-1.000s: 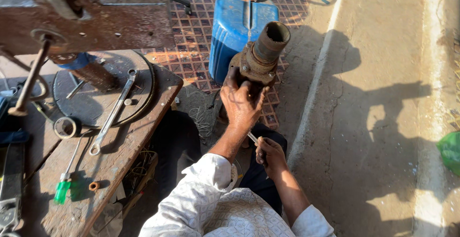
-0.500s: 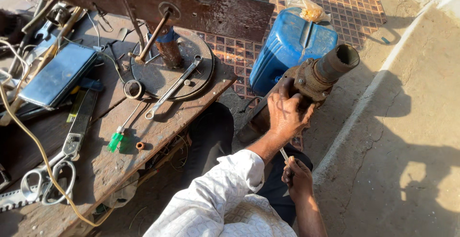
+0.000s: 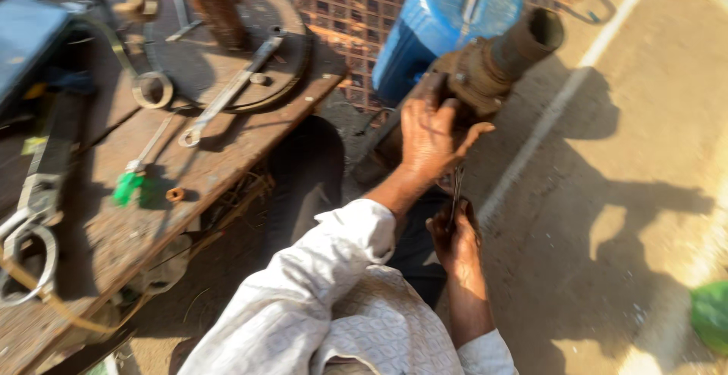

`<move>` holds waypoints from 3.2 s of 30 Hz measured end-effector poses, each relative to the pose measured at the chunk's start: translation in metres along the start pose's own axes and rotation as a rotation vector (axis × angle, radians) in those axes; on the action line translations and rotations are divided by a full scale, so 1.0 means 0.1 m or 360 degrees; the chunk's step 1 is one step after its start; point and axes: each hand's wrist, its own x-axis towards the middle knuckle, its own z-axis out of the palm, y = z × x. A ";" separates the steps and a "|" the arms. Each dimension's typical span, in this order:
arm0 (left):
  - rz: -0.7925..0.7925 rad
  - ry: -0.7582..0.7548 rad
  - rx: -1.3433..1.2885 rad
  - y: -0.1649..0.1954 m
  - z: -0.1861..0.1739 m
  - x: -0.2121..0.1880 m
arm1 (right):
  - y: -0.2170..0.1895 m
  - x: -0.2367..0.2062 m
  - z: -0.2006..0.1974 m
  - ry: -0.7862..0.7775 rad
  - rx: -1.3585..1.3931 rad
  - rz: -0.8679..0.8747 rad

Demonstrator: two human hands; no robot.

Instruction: The person sits on the ground holding a rusty cylindrical pump assembly and uses a wrench to loosen and turn bolts on its flange, repositioning the unit repeatedly while working on different fasteners around the housing.

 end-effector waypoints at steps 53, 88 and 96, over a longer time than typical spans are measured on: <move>-0.0102 -0.0245 -0.0006 0.15 0.08 -0.02 | -0.62 1.36 0.33 -0.0214 -0.0562 -0.0724; -0.0178 -0.0107 -0.0109 0.15 -0.09 -0.08 | -0.54 1.69 -0.09 -0.0230 -0.0485 -0.0914; -0.0236 -0.0132 0.0153 -0.01 -0.01 -0.13 | -0.51 1.58 0.06 -0.0231 -0.0624 -0.0691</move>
